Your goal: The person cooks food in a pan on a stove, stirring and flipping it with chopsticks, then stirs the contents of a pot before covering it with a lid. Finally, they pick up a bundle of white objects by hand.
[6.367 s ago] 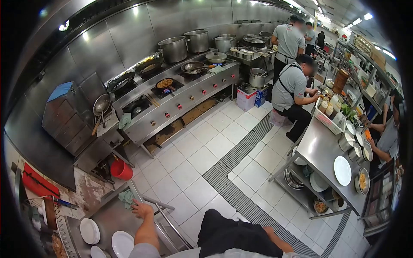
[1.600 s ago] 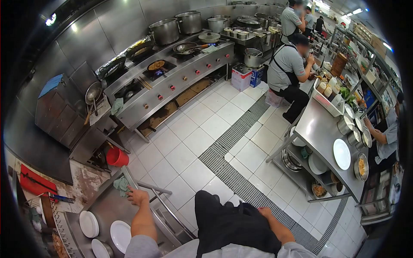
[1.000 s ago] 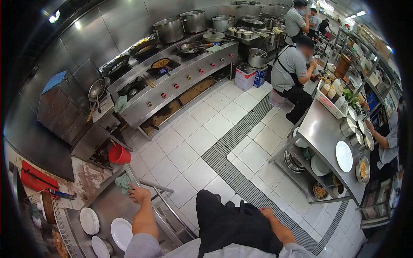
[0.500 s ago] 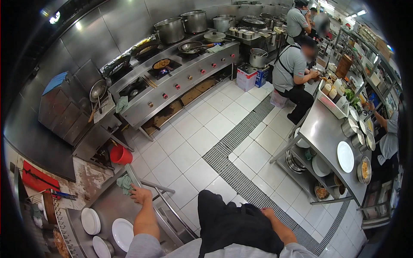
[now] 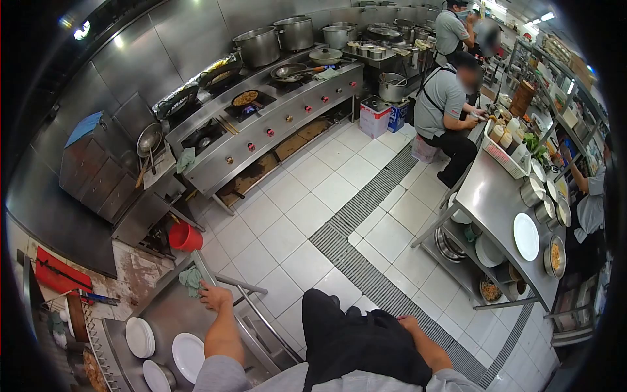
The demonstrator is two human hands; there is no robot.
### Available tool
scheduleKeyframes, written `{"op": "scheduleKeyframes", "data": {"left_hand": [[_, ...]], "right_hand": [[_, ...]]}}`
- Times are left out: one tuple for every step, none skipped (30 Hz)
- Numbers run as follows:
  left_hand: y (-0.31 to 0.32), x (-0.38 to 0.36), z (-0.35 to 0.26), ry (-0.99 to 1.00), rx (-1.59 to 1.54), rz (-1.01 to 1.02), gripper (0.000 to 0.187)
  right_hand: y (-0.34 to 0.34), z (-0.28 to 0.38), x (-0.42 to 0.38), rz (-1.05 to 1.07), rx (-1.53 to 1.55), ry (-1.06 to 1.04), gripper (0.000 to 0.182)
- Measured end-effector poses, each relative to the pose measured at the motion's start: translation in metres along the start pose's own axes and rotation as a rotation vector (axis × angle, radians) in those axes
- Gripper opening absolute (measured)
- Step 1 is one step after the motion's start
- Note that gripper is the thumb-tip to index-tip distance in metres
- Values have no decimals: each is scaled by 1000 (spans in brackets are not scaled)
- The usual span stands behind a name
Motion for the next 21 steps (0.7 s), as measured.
{"op": "scheduleKeyframes", "data": {"left_hand": [[2, 1, 0, -7, 12, -4, 68], [2, 1, -1, -13, 24, -8, 68], [2, 2, -1, -12, 25, -8, 68], [3, 2, 0, -8, 13, -9, 70], [2, 2, 1, -4, 1, -11, 71], [0, 1, 0, -3, 0, -12, 71], [-5, -2, -1, -5, 6, 1, 72], [-7, -3, -3, -6, 9, 13, 72], [-7, -3, -4, -6, 8, 14, 72], [-7, -2, -4, -5, -6, 8, 72], [-7, -3, -3, -4, -17, 5, 72], [-8, -3, -3, -5, -18, 4, 72], [-9, -4, -3, -6, -7, 13, 72], [-9, -4, -4, -5, 1, 19, 72], [-7, -3, -3, -6, 1, 20, 72], [-4, -2, -1, -8, 4, 7, 72], [-2, 0, -2, -8, 4, -8, 72], [-4, 0, -2, -8, 4, -8, 72], [-5, -2, -2, -5, -8, -5, 72], [-7, -3, -3, -2, -22, -4, 72], [-9, -4, -4, -2, -24, -4, 72]], "right_hand": [[0, 0, 1, 0, 1, 0, 35], [1, 0, 2, -3, -23, -19, 35], [1, 0, 3, -6, -47, -38, 35], [1, 0, 2, -5, -47, -37, 35], [1, 0, 1, -12, -42, -19, 34], [1, 2, 2, -20, -36, -4, 34], [2, 0, 2, -19, -35, -3, 34], [2, 0, 4, -22, -32, -25, 33], [1, -2, 5, -24, -30, -44, 33], [2, -4, 7, -24, -30, -45, 33], [4, -6, 9, -29, -39, -64, 33], [5, -7, 13, -37, -45, -85, 33], [2, -4, 8, -36, -46, -85, 33], [-1, 1, 3, -11, -31, -61, 33], [-3, 5, -2, 14, -19, -37, 33], [-3, 3, -1, 15, -20, -36, 33], [1, -1, 7, -5, -61, -72, 34], [4, -6, 14, -23, -103, -106, 34], [5, -7, 14, -22, -104, -104, 34], [5, -6, 15, -42, -152, -102, 35], [5, -5, 17, -64, -199, -100, 35]]}}
Point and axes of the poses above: each hand's wrist, its own x-axis towards the middle knuckle, its own y-axis out of the palm, z = x × y, the point moved 2 cm from there along x, towards the middle knuckle, and after that the axes turned 10 degrees about y, right-handed, at the moved point
